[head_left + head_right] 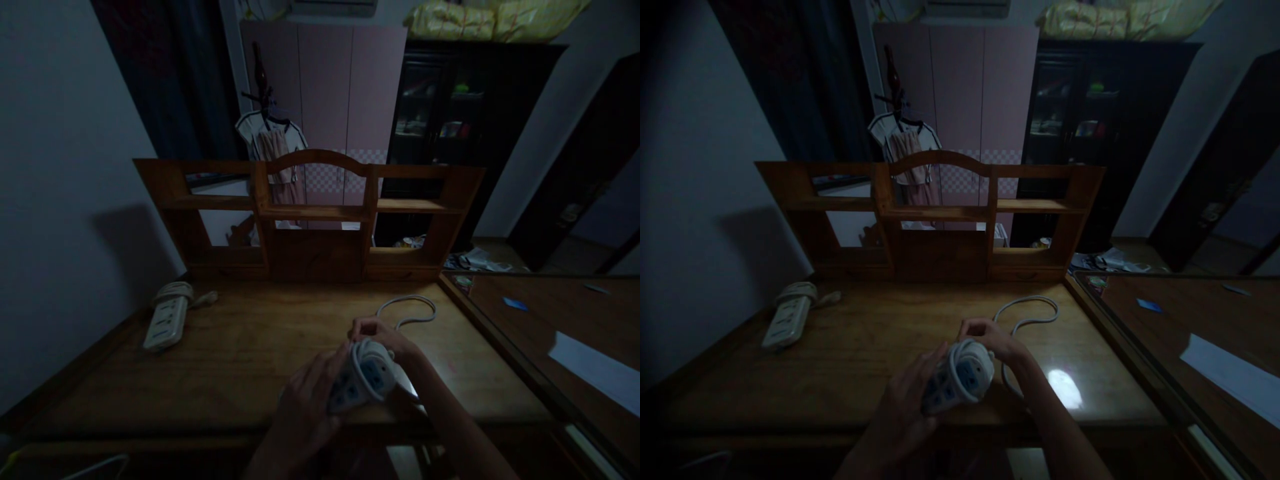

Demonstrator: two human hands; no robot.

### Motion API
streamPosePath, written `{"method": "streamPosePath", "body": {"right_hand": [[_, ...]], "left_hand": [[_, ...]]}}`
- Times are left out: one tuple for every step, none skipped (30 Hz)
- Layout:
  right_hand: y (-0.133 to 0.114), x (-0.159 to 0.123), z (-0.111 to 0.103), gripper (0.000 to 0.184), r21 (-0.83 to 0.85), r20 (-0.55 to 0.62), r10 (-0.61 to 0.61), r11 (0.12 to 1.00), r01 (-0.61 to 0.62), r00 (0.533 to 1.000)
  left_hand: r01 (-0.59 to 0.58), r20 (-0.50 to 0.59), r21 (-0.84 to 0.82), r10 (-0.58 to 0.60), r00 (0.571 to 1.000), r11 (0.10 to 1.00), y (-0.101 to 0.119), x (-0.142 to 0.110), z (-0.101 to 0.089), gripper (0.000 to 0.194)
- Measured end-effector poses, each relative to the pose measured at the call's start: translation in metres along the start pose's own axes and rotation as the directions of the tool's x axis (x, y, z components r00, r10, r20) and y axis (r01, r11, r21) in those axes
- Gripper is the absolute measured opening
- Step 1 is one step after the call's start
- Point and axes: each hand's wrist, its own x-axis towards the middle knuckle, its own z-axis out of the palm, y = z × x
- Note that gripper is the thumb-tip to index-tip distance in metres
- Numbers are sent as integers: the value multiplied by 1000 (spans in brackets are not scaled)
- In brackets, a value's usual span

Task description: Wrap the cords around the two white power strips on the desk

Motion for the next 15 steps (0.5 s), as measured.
{"method": "streamPosePath", "body": {"right_hand": [[3,0,3,31,-26,-50,-21,999,19,999],[4,0,6,31,-69,-92,-52,997,45,994],[4,0,10,30,-122,-121,-90,990,75,989],[3,0,15,28,-181,-137,-128,978,103,982],[2,-1,19,26,-249,-152,-163,961,122,975],[0,-3,24,25,-330,-172,-192,936,127,966],[-1,-6,29,25,-422,-196,-213,899,113,957],[-2,-9,33,25,-521,-227,-231,849,83,946],[-3,-12,37,25,-614,-256,-248,788,41,934],[-3,-16,40,24,-690,-275,-263,724,0,925],[-3,-19,42,23,-746,-280,-275,666,-28,920],[-3,-22,44,22,-786,-270,-286,617,-39,919],[-2,-24,45,20,-818,-251,-300,574,-36,920],[-2,-25,46,18,-847,-226,-319,531,-24,920],[-2,-26,46,16,-875,-196,-337,484,-10,921]], "left_hand": [[56,-34,-22,-57,998,998,0,1,2,84],[112,-68,-48,-115,991,993,0,2,3,83],[167,-105,-77,-174,979,983,0,4,5,80],[220,-148,-107,-234,961,970,0,6,6,77],[269,-191,-135,-292,937,954,-1,8,7,75],[314,-225,-162,-345,911,935,-3,9,8,74],[351,-250,-190,-391,886,917,-5,11,8,74],[381,-273,-219,-431,860,899,-8,12,7,75],[404,-289,-243,-463,838,882,-11,14,6,75],[428,-303,-259,-494,815,866,-14,15,4,75],[453,-314,-265,-521,794,851,-18,16,3,74],[480,-325,-260,-544,773,838,-21,16,1,73],[505,-334,-240,-559,759,829,-24,17,-1,74],[526,-340,-207,-565,752,825,-27,18,-3,74],[543,-343,-163,-563,752,824,-29,18,-4,75]]}}
